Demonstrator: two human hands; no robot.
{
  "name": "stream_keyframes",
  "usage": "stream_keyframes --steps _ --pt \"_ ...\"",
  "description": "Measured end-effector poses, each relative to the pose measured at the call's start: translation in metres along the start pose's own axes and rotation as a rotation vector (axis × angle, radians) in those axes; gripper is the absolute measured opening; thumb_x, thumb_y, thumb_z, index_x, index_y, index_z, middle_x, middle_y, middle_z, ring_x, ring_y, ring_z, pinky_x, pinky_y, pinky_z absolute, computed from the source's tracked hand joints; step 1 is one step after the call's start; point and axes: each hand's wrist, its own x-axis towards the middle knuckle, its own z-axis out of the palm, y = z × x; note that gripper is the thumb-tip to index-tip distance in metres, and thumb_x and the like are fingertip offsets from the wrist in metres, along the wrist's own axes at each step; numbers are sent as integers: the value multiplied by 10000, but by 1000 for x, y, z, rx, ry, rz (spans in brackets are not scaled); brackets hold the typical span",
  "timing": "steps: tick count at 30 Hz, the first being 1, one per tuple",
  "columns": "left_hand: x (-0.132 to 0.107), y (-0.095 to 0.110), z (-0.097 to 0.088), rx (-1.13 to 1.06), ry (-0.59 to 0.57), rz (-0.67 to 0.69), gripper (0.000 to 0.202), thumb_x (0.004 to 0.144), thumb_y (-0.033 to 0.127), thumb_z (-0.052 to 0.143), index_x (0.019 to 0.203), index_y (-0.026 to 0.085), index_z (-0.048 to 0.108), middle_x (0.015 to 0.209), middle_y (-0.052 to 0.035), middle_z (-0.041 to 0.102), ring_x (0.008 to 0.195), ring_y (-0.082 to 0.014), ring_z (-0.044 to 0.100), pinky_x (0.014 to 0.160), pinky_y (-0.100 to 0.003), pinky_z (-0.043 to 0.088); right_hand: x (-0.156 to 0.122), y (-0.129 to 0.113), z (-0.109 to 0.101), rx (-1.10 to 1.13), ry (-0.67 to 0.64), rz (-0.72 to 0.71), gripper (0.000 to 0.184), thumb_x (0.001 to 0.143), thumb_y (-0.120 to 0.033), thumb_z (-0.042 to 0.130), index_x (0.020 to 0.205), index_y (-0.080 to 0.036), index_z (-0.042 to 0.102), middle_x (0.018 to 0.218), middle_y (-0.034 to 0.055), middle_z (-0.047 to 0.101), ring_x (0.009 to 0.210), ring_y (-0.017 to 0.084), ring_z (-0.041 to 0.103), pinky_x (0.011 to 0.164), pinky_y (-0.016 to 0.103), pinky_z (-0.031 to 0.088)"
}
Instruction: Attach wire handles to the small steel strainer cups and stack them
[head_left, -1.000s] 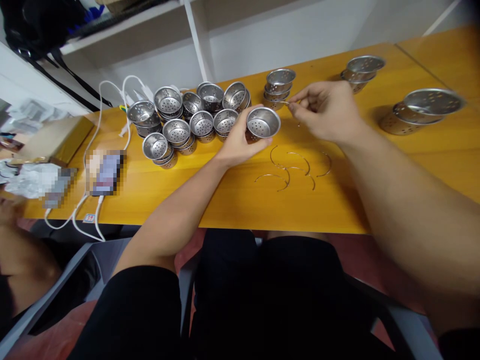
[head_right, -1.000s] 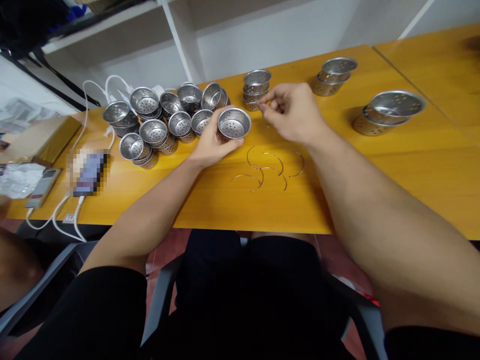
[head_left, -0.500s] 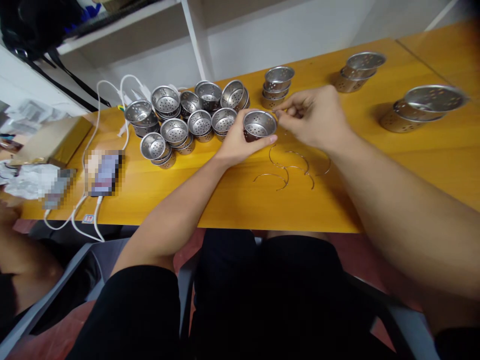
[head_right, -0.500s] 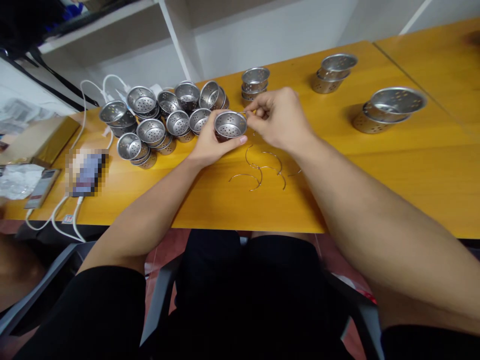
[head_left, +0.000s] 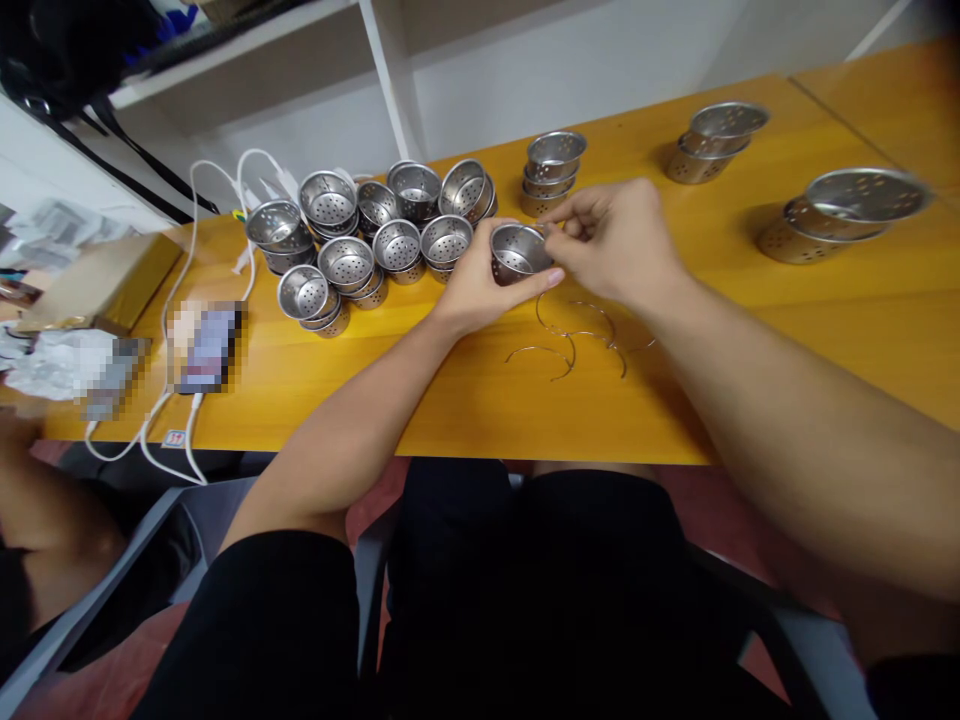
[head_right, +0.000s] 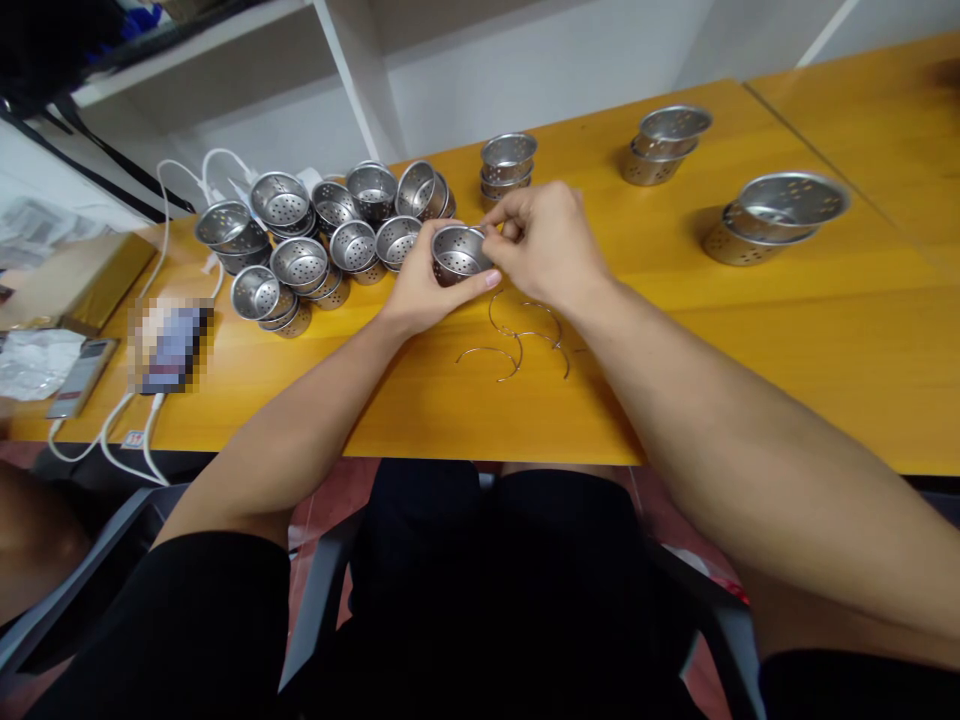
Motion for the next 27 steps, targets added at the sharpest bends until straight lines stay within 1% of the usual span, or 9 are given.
stream_keyframes --steps 3,5,9,11,13,16,20,23,27 --pt "0 5 -1 32 7 -6 933 950 737 973 1627 247 561 1584 -158 734 1609 -404 680 1459 -640 476 1 2 2 37 26 -12 389 1022 -581 782 1286 -316 889 1001 103 827 993 388 784 883 580 679" --pt "0 9 -2 52 4 -16 879 957 727 967 1580 230 598 1531 -152 759 1548 -395 717 1435 -627 501 4 6 5 88 31 -40 367 1014 -518 814 1298 -297 883 942 92 798 883 338 745 852 552 677" --pt "-2 18 -4 66 -13 -37 845 958 775 943 1523 230 629 1446 -127 784 1446 -366 760 1379 -601 542 10 16 13 288 78 -156 129 942 -391 919 1030 -307 876 733 32 680 672 236 577 660 452 596" --pt "-4 21 -5 60 -16 -38 837 955 796 936 1499 233 640 1429 -120 786 1422 -355 766 1356 -586 554 13 19 14 398 78 -220 117 921 -365 966 915 -307 864 695 24 677 646 216 554 601 410 547" --pt "-4 22 -7 42 -15 -29 833 951 816 930 1475 231 653 1416 -117 786 1419 -352 765 1345 -579 557 13 21 10 494 34 -250 181 952 -405 986 872 -296 865 725 30 727 638 194 554 566 375 503" --pt "-2 17 -9 -12 -17 -9 841 948 867 901 1448 229 675 1390 -110 791 1425 -355 761 1338 -591 559 12 23 -1 654 -131 -247 334 989 -598 1001 932 -286 896 859 43 819 599 148 530 522 344 414" --pt "0 11 -12 -98 -44 -4 855 961 949 816 1395 219 715 1320 -108 794 1409 -369 758 1317 -635 574 13 31 -14 726 -350 -300 528 861 -737 1098 1101 -299 927 894 27 841 621 144 623 584 337 482" --pt "1 8 -12 -151 -73 8 871 963 979 781 1371 211 718 1320 -121 782 1445 -385 735 1345 -671 548 15 37 -16 705 -352 -330 530 835 -731 1120 1021 -291 891 779 4 793 619 148 664 615 323 501" --pt "4 -2 -8 -150 -115 70 990 875 976 880 1458 209 651 1423 -140 760 1534 -410 695 1408 -712 487 16 40 -13 687 -297 -324 551 839 -761 1105 961 -284 858 736 9 779 624 158 670 638 333 503"
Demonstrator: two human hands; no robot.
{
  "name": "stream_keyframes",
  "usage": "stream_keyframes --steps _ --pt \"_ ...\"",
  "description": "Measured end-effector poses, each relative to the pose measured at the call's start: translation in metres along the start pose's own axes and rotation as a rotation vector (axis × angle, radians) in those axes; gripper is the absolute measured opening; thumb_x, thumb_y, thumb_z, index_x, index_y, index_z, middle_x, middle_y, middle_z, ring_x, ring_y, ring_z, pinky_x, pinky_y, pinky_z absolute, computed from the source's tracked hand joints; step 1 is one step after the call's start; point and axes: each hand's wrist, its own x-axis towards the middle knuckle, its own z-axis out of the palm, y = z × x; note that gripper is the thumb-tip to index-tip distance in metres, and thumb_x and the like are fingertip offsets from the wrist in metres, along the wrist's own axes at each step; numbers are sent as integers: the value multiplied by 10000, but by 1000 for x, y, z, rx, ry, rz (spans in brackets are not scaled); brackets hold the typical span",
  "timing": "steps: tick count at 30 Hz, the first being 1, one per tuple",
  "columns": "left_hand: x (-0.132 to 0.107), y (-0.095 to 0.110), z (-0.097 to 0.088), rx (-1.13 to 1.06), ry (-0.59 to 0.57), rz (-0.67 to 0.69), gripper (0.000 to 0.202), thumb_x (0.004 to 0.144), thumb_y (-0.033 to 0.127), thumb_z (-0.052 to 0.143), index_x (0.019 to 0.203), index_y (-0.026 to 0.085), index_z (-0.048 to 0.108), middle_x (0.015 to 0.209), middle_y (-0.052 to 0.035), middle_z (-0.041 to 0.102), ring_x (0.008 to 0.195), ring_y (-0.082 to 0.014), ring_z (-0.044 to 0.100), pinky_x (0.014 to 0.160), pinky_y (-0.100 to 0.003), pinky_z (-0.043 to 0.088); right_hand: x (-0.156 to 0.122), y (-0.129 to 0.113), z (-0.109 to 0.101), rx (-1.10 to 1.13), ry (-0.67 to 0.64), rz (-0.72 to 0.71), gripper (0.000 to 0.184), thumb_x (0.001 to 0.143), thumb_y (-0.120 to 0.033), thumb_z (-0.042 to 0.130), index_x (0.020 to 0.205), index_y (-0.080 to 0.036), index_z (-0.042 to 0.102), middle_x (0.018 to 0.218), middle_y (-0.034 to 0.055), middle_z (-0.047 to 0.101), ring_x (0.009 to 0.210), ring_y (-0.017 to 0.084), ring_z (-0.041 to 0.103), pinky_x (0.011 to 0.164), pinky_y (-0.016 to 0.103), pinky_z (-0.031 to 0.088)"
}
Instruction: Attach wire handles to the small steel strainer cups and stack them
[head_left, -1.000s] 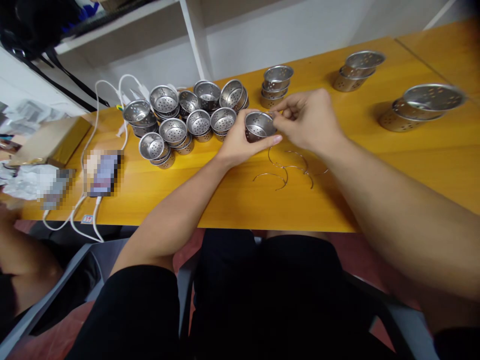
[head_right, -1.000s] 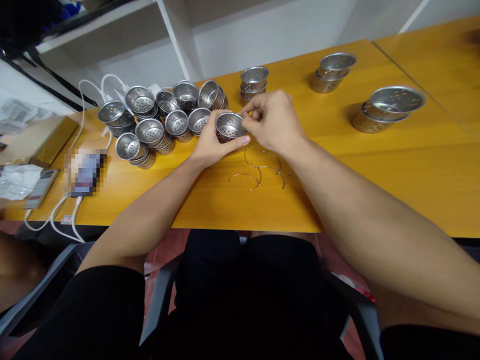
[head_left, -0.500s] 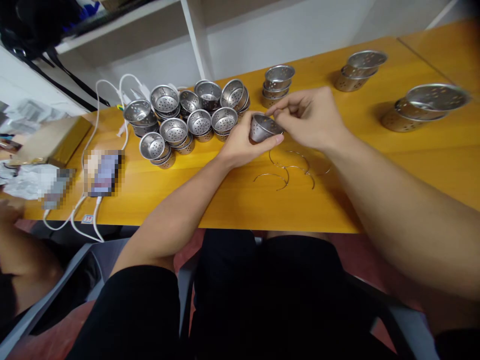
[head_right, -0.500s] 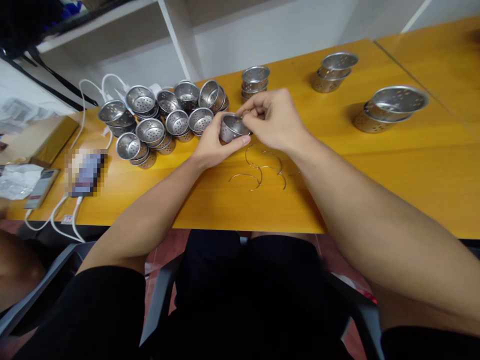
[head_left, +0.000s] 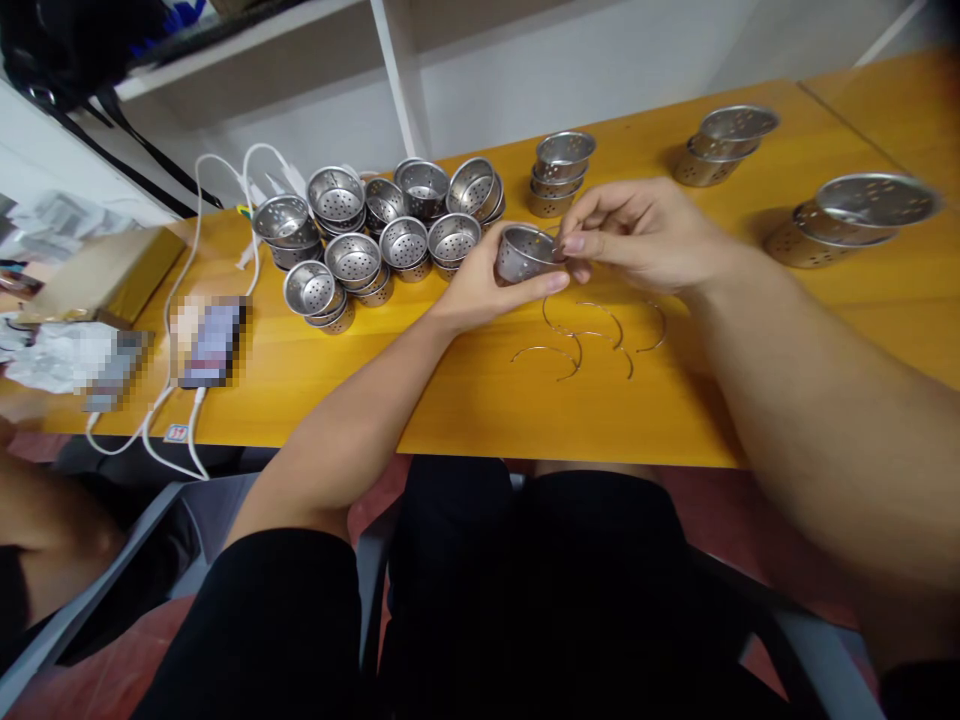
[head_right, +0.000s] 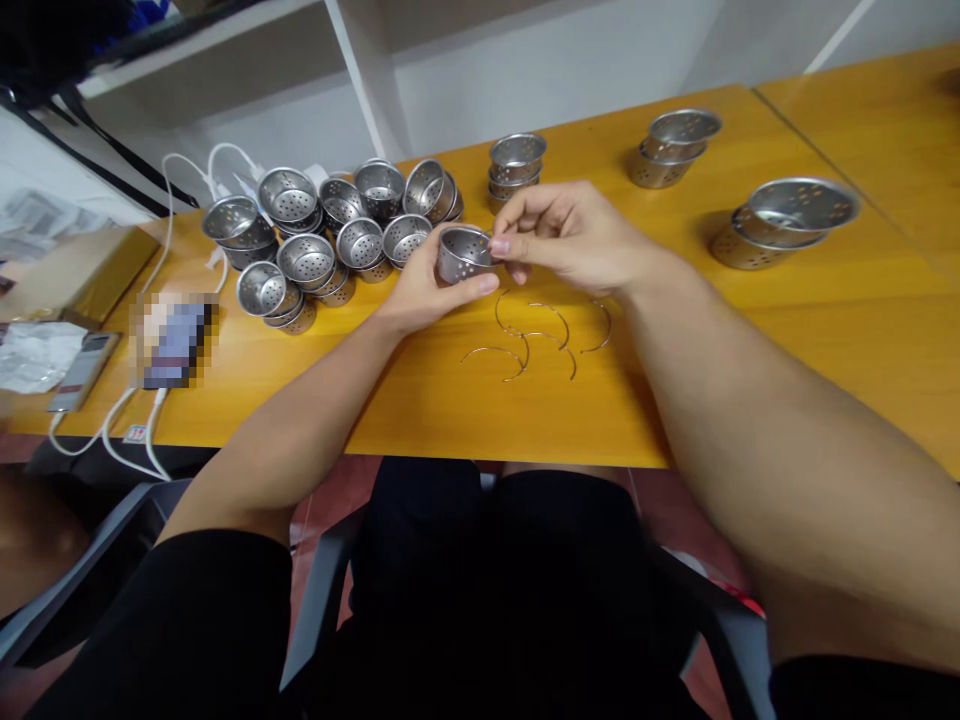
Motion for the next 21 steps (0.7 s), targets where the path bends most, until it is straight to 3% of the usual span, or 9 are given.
stream_keyframes --steps 7,21 --pt "3 -17 -3 140 16 73 1041 928 982 819 1577 209 561 1506 -177 755 1597 -419 683 1454 -726 445 1 -3 4 -53 30 50 625 750 -807 1128 966 -287 855 753 23 800 663 189 695 648 353 537" --pt "1 -14 -6 229 6 63 1050 958 990 773 1625 218 522 1539 -186 745 1589 -414 690 1462 -713 438 3 2 6 -54 -3 52 638 775 -855 1086 959 -289 859 776 38 809 696 202 708 681 376 582"
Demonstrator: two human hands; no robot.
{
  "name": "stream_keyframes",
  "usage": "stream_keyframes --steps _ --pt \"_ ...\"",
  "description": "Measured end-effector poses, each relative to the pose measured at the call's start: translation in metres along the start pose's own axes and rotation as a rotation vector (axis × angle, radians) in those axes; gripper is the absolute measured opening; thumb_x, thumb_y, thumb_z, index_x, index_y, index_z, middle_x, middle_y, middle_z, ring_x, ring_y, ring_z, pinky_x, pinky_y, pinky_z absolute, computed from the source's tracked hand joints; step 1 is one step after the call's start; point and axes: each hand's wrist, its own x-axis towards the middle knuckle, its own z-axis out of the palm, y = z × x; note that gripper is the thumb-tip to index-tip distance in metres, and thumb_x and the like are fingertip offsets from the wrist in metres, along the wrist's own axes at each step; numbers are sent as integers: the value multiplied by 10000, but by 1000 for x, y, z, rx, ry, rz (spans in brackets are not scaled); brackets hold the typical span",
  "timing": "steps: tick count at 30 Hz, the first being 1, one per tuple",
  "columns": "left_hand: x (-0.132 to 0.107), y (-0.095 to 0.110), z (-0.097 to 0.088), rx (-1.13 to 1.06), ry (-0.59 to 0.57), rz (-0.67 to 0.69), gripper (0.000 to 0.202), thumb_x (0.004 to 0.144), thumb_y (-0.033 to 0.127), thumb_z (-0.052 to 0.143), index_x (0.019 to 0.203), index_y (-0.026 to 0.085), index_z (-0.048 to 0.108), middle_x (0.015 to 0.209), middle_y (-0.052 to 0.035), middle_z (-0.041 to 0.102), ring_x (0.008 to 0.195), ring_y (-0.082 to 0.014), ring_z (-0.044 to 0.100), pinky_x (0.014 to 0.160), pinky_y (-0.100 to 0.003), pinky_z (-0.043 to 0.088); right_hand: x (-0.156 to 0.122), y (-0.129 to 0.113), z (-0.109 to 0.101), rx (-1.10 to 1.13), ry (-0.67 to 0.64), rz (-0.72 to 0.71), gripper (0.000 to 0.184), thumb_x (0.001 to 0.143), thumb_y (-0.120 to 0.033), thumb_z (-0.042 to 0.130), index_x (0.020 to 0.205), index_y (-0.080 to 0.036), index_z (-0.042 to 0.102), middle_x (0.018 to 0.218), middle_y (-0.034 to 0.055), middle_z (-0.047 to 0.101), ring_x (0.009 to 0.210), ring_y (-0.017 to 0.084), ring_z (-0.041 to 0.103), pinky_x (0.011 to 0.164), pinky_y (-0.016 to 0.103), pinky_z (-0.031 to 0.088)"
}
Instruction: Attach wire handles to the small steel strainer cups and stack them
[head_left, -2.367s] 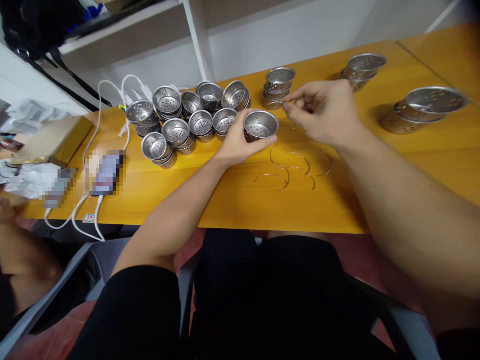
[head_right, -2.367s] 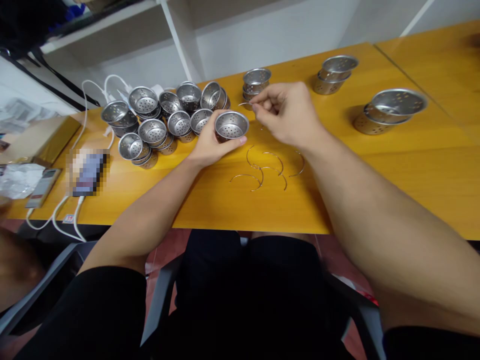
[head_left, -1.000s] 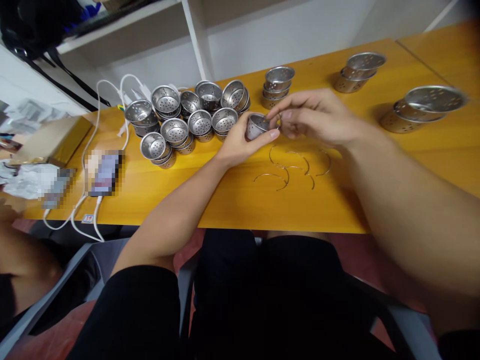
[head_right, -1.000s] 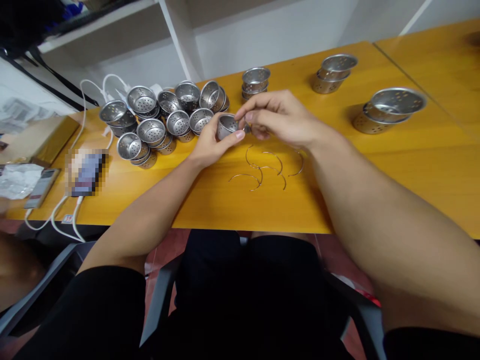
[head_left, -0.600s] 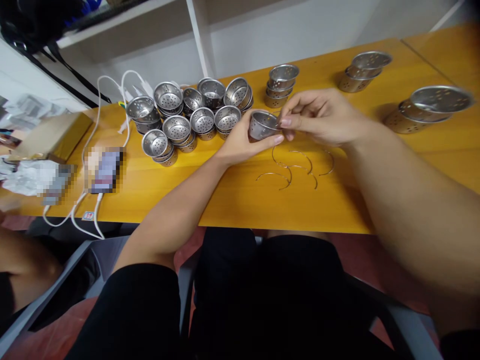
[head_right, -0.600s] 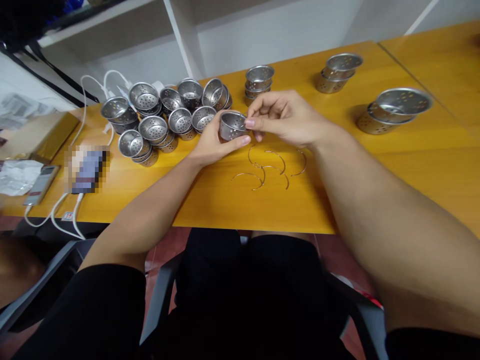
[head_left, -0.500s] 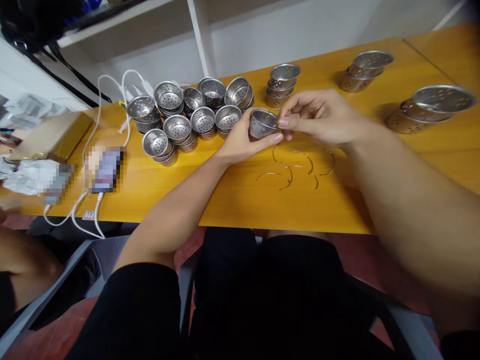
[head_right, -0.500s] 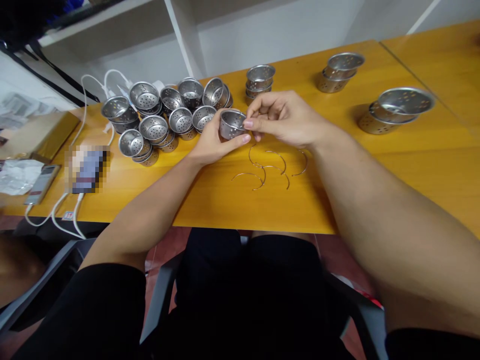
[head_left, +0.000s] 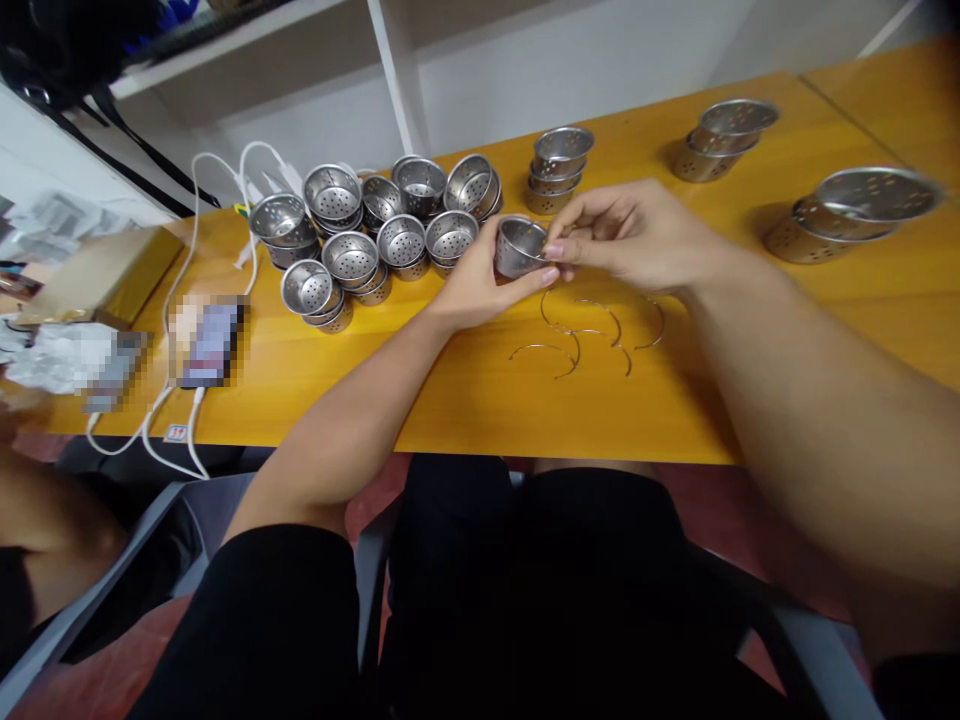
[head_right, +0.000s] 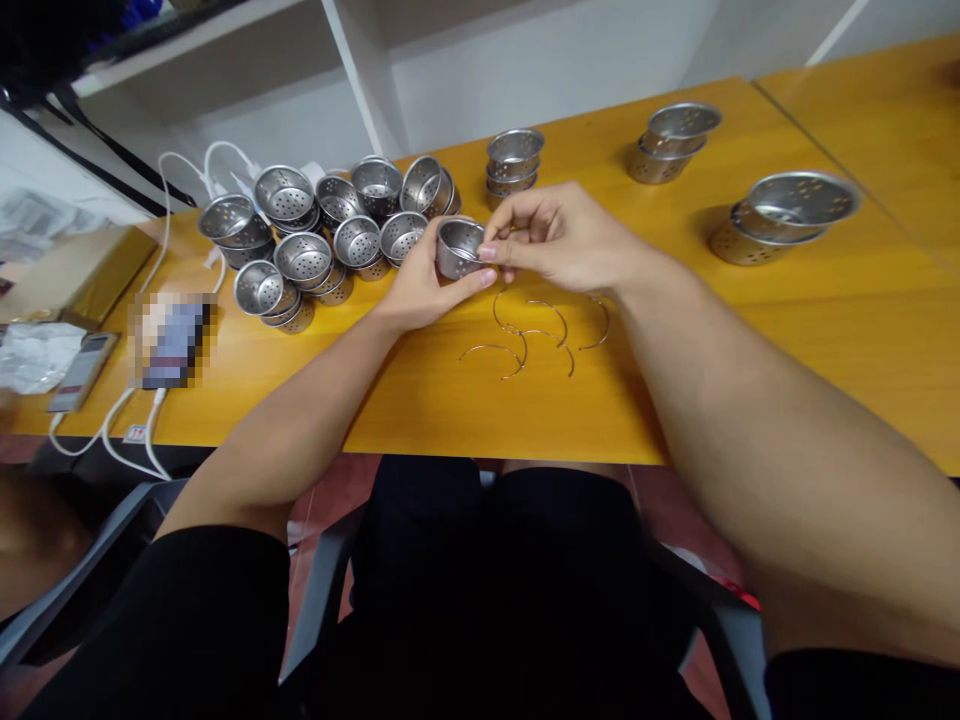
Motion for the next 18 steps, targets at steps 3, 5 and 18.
stream_keyframes --steps 3,5,18 --pt "-1 2 1 5 0 -6 1056 978 983 752 1658 214 503 1561 -196 738 1616 -416 674 1474 -715 422 -2 -2 -1 -17 -6 8 635 795 -871 1063 983 -292 883 807 37 817 715 201 706 701 384 595" --pt "0 3 2 -8 10 -23 1057 974 985 757 1658 218 511 1570 -196 738 1613 -411 680 1468 -709 437 -3 -2 0 -20 4 12 632 808 -868 1057 1048 -302 912 837 28 820 722 195 699 708 387 599" --pt "5 15 1 -118 135 -90 1025 883 991 854 1537 236 628 1458 -177 814 1432 -367 786 1361 -663 585 -3 6 -2 -309 263 -134 95 988 -417 983 977 -342 927 968 67 810 840 264 643 942 523 670"
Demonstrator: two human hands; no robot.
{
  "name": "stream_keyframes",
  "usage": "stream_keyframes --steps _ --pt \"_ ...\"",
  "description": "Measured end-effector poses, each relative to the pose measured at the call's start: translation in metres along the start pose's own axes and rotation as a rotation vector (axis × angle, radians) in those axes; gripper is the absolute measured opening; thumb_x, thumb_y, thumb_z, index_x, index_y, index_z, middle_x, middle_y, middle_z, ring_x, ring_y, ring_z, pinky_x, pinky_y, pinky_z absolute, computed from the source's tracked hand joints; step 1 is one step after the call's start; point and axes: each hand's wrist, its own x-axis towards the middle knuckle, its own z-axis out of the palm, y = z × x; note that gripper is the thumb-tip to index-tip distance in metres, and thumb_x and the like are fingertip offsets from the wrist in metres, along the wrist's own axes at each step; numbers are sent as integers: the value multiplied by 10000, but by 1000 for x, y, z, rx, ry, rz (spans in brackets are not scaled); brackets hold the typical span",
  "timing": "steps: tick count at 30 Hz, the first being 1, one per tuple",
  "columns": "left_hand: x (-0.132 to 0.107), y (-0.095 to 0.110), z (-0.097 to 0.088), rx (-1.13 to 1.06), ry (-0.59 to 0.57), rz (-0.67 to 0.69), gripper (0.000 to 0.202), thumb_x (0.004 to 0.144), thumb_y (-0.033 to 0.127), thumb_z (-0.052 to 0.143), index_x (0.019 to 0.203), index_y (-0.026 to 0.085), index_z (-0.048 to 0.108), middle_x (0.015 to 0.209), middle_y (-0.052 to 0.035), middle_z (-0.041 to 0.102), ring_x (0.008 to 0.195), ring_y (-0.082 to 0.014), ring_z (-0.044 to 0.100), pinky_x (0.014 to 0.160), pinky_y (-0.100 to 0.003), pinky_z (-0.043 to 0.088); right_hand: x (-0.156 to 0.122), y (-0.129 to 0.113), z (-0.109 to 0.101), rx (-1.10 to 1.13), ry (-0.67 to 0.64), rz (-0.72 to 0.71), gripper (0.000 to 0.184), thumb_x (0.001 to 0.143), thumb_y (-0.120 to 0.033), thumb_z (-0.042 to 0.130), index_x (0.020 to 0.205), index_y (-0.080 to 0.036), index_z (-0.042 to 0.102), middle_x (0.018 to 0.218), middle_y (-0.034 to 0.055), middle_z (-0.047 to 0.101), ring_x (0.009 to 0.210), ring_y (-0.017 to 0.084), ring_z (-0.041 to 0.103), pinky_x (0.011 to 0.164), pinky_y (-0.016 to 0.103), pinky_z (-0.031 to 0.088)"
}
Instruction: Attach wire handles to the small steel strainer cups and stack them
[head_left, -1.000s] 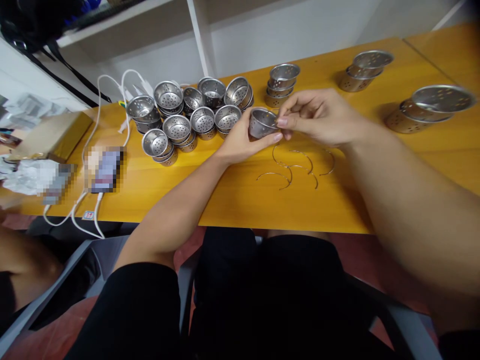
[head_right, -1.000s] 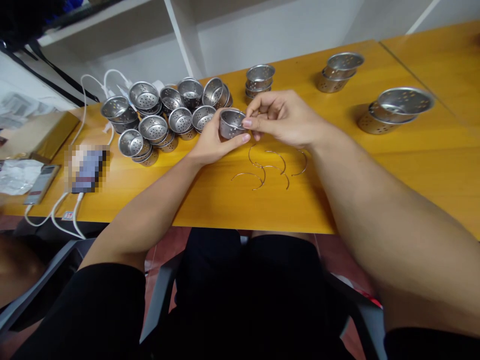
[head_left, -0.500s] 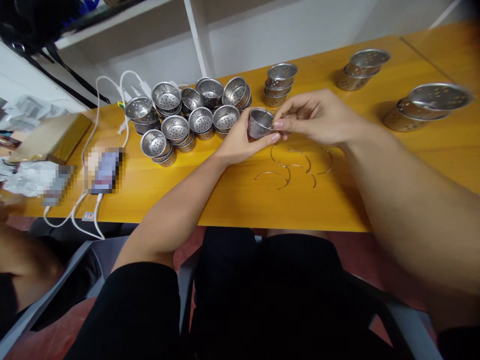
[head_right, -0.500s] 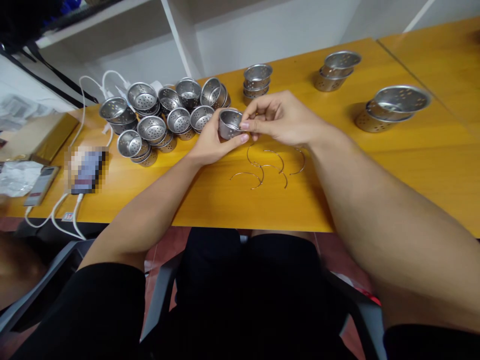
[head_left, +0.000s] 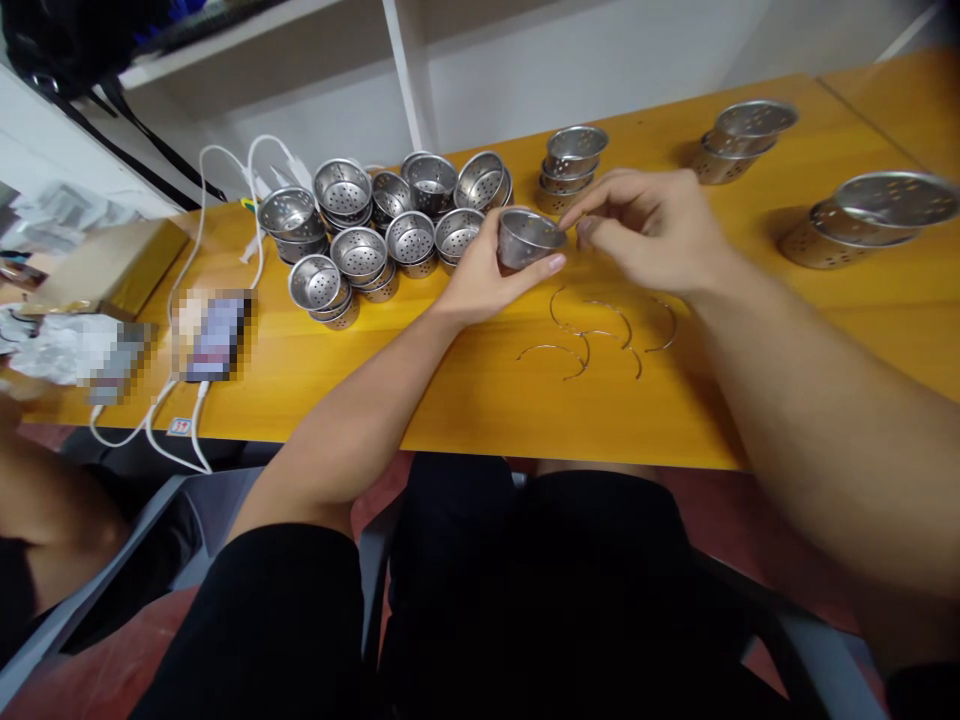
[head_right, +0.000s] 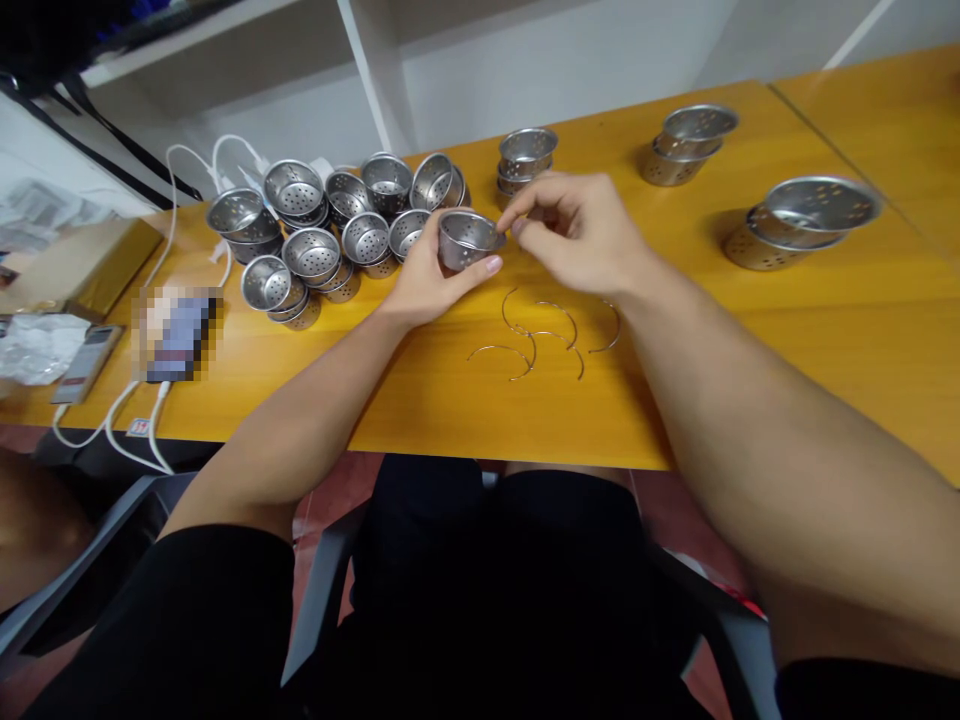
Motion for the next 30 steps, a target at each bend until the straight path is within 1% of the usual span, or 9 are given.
stream_keyframes --steps 2,4,9,14,16,19,23,26,30 --pt "0 -1 0 8 11 -1 1018 892 995 841 1536 235 627 1460 -173 814 1417 -358 793 1353 -655 593 -1 -1 1 0 -19 -32 101 958 -413 1014 966 -357 930 1112 86 828 1009 308 689 1129 581 650" --pt "0 -3 1 19 8 3 1028 897 1000 831 1552 236 616 1483 -178 805 1435 -359 786 1358 -653 584 -2 0 3 29 -50 -37 123 934 -437 1036 963 -379 932 1186 99 819 1137 349 707 1211 620 622" --pt "-2 -9 1 46 -17 33 1126 883 1021 821 1629 220 556 1555 -198 759 1503 -373 752 1387 -646 551 -4 12 9 37 -144 -21 225 884 -448 1053 1081 -424 948 1294 101 795 1195 382 717 1090 611 685" --pt "-2 -8 -1 65 -25 34 1098 908 1007 811 1660 252 545 1584 -183 737 1528 -365 735 1416 -633 519 -5 25 10 18 -221 -81 430 867 -457 1010 1291 -482 944 1365 62 769 1196 378 755 990 590 698" --pt "-2 -7 -2 59 -27 47 1115 901 1016 808 1666 251 539 1593 -188 730 1530 -365 731 1415 -622 519 -5 24 10 23 -218 -86 434 872 -465 1009 1295 -522 935 1361 46 769 1189 371 757 975 586 706" --pt "-2 -7 -2 49 -31 56 1127 897 1032 793 1670 253 536 1603 -189 726 1542 -369 722 1413 -615 516 -6 17 8 24 -205 -78 386 891 -438 997 1266 -510 944 1380 57 772 1194 376 754 995 599 703" --pt "-2 -6 -1 52 -30 58 1133 917 1067 722 1704 280 505 1612 -167 709 1553 -365 713 1406 -603 509 -5 4 7 46 -148 -93 274 933 -357 964 1188 -457 963 1423 89 790 1276 398 744 1103 607 664" --pt "-2 -3 -3 79 -4 74 1171 913 1071 720 1745 291 453 1662 -177 671 1581 -377 692 1416 -589 490 -3 1 7 56 -34 -123 179 966 -336 952 1120 -427 959 1380 96 817 1303 385 742 1170 584 633" --pt "-1 7 -13 112 53 103 1185 917 1031 762 1784 314 390 1725 -184 630 1600 -393 681 1423 -577 472 1 6 5 -25 145 -101 69 1012 -318 929 1059 -366 942 1256 129 838 1215 370 748 1177 578 616"
